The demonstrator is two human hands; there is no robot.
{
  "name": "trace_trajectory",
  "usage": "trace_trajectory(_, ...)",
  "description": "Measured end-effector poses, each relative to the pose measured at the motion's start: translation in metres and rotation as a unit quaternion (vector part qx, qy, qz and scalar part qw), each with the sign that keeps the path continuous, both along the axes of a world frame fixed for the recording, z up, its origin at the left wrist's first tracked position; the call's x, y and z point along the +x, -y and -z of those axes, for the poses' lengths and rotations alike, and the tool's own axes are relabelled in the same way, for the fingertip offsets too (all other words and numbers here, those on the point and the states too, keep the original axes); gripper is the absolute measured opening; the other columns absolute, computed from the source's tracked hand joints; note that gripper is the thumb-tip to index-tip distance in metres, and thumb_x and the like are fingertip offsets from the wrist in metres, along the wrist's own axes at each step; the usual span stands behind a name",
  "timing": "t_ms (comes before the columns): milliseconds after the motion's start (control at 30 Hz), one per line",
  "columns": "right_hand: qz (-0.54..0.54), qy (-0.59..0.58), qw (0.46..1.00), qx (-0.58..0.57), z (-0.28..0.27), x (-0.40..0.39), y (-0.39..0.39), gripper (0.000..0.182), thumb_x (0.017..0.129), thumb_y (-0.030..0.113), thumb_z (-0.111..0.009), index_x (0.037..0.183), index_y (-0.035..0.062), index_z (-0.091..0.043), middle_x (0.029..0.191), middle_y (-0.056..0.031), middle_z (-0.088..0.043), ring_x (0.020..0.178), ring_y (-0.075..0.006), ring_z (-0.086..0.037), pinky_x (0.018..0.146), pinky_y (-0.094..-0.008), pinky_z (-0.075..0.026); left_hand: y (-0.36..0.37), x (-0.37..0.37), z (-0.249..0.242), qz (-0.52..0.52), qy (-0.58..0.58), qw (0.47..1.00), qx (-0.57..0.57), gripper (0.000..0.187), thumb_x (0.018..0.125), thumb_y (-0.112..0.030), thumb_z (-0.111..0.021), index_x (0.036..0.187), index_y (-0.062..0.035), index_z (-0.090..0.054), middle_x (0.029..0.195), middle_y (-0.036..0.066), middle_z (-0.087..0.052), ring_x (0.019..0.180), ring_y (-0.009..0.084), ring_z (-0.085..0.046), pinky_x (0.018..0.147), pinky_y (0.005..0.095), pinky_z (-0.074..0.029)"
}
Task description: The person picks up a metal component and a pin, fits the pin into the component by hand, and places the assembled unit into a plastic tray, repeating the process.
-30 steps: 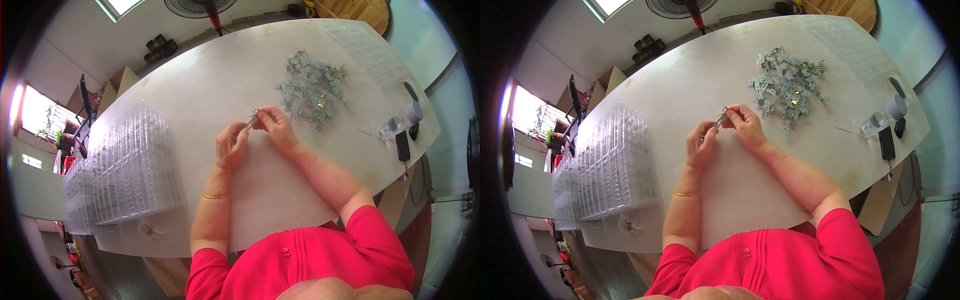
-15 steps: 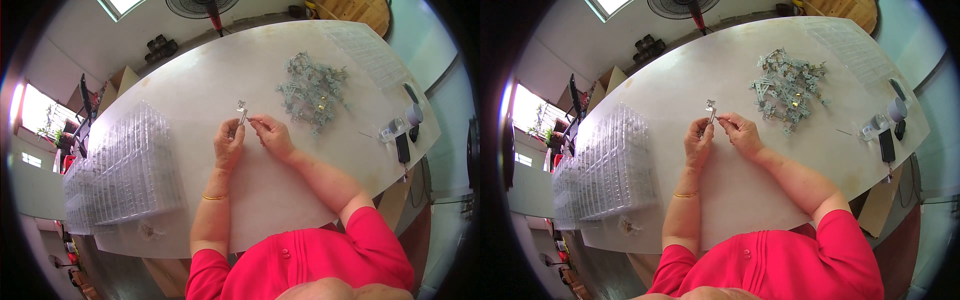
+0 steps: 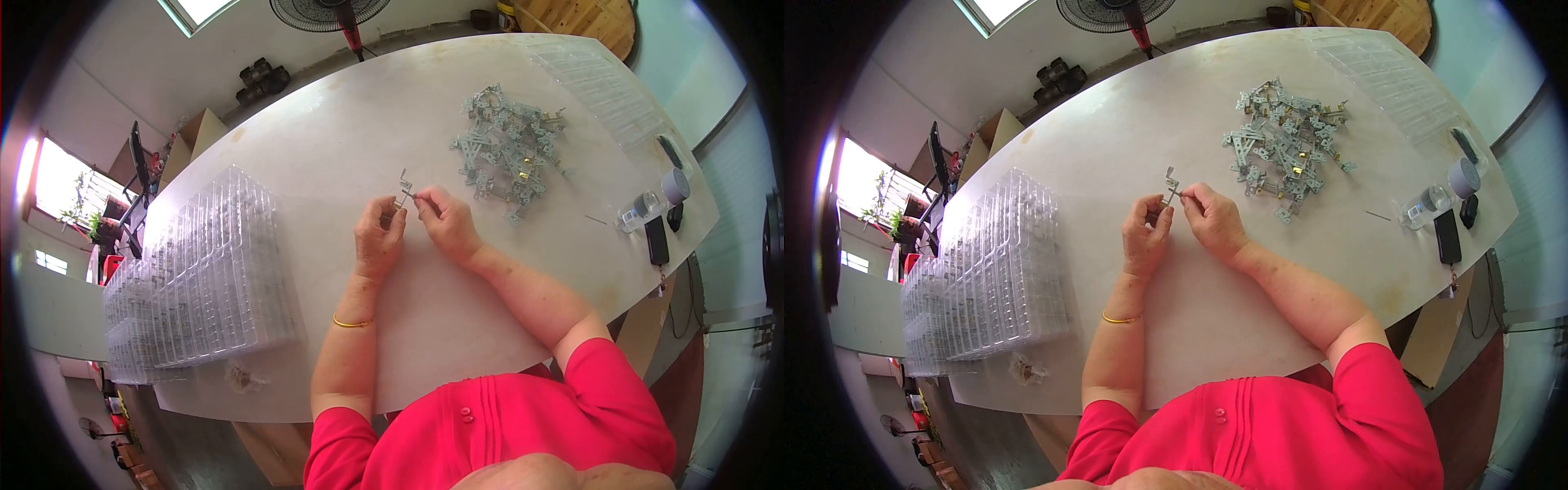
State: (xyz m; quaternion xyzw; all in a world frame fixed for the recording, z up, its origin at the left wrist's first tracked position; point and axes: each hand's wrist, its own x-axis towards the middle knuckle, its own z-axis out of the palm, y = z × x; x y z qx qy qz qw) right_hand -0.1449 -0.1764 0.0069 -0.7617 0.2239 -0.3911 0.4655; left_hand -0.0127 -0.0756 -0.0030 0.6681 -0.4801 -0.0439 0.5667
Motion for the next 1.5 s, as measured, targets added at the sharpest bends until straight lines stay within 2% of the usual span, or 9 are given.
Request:
trace_trajectory(167,-0.038,-0.012,0.999,-0.024,0.005,-0.001,0.001,0.008,0.098,0.013,-0.066,0.101,0.0057,-0.066,0.077,-0.0159,-0.068,0.067,-0.0279,-0.067,0.062,-0.0377,-0.051,-0.001,-0.003,0.001,-0.02,-0.023,1.0,0.004,0.023,0.094,-0.008,-0.072,0.115,-0.0015,-0.066,0.091,0.004,-0.071,0.078,0.0106,-0.064,0.07,0.0264,-0.053)
trace_trajectory(267,0.007,-0.004,1.0,0.001,0.0,-0.001,0.0,0.008,0.097,0.013,-0.066,0.101,0.006,-0.066,0.077,-0.0155,-0.068,0.067,-0.0285,-0.067,0.062,-0.0376,-0.051,-0.001,-0.002,-0.007,-0.057,-0.065,0.996,0.013,0.018,0.095,-0.011,-0.071,0.111,-0.0015,-0.069,0.087,0.004,-0.068,0.079,0.0115,-0.063,0.073,0.027,-0.052)
trace_trajectory(367,0.018,-0.035,0.999,0.037,0.004,-0.001,0.004,0.008,0.098,0.013,-0.065,0.101,0.0054,-0.065,0.076,-0.0127,-0.068,0.065,-0.0242,-0.066,0.062,-0.0357,-0.051,-0.003,0.006,-0.007,-0.088,-0.013,0.995,0.034,0.015,0.096,-0.014,-0.069,0.103,-0.0011,-0.072,0.081,0.003,-0.063,0.077,0.0121,-0.059,0.071,0.0277,-0.05)
trace_trajectory(467,0.014,0.001,0.997,0.08,0.005,0.001,0.005,0.01,0.098,0.014,-0.064,0.102,0.0042,-0.065,0.075,-0.0092,-0.068,0.065,-0.0182,-0.064,0.062,-0.0336,-0.051,-0.005,0.013,-0.005,-0.113,0.029,0.99,0.075,0.015,0.094,-0.015,-0.069,0.097,-0.0011,-0.074,0.078,0.003,-0.06,0.073,0.0134,-0.057,0.067,0.0291,-0.047)
trace_trajectory(567,0.006,0.003,0.995,0.096,0.003,0.0,0.006,0.011,0.099,0.015,-0.064,0.102,0.0035,-0.065,0.074,-0.0064,-0.067,0.066,-0.0138,-0.062,0.063,-0.0319,-0.05,-0.005,0.017,0.001,-0.109,0.081,0.986,0.095,0.016,0.092,-0.016,-0.07,0.096,-0.0018,-0.075,0.076,0.007,-0.062,0.069,0.0167,-0.057,0.065,0.0318,-0.047)
trace_trajectory(867,0.003,0.013,0.991,0.131,0.008,0.003,0.007,0.013,0.099,0.017,-0.064,0.102,0.0042,-0.067,0.074,-0.0037,-0.067,0.067,-0.0105,-0.06,0.064,-0.0287,-0.05,-0.003,0.012,-0.005,-0.173,0.167,0.965,0.105,0.02,0.091,-0.023,-0.071,0.083,-0.0042,-0.07,0.071,0.006,-0.065,0.069,0.0237,-0.062,0.081,0.0396,-0.044)
trace_trajectory(1067,0.018,-0.006,0.993,0.117,0.003,0.002,0.006,0.012,0.099,0.017,-0.064,0.102,0.0054,-0.067,0.074,-0.0035,-0.066,0.067,-0.0106,-0.06,0.063,-0.0292,-0.05,-0.001,0.012,0.004,-0.195,0.248,0.947,0.067,0.021,0.09,-0.025,-0.073,0.082,-0.0067,-0.066,0.076,0.009,-0.065,0.074,0.0284,-0.062,0.082,0.0429,-0.043)
trace_trajectory(1267,0.001,-0.005,0.999,0.049,0.009,0.005,0.012,0.013,0.1,0.017,-0.062,0.102,0.0051,-0.067,0.076,-0.0016,-0.062,0.068,-0.0099,-0.056,0.063,-0.028,-0.047,-0.004,0.008,0.005,-0.177,0.227,0.952,0.106,0.016,0.086,-0.019,-0.073,0.084,-0.0052,-0.064,0.082,0.014,-0.065,0.083,0.0337,-0.062,0.083,0.0463,-0.044)
trace_trajectory(1500,-0.011,0.022,0.986,0.164,0.01,0.007,0.009,0.013,0.103,0.019,-0.061,0.103,0.0071,-0.066,0.079,0.0023,-0.061,0.068,-0.0049,-0.054,0.06,-0.0215,-0.045,-0.006,0.007,0.005,-0.207,0.166,0.964,0.022,0.01,0.085,-0.013,-0.072,0.088,-0.0057,-0.066,0.084,0.01,-0.065,0.086,0.0308,-0.062,0.085,0.0436,-0.044)
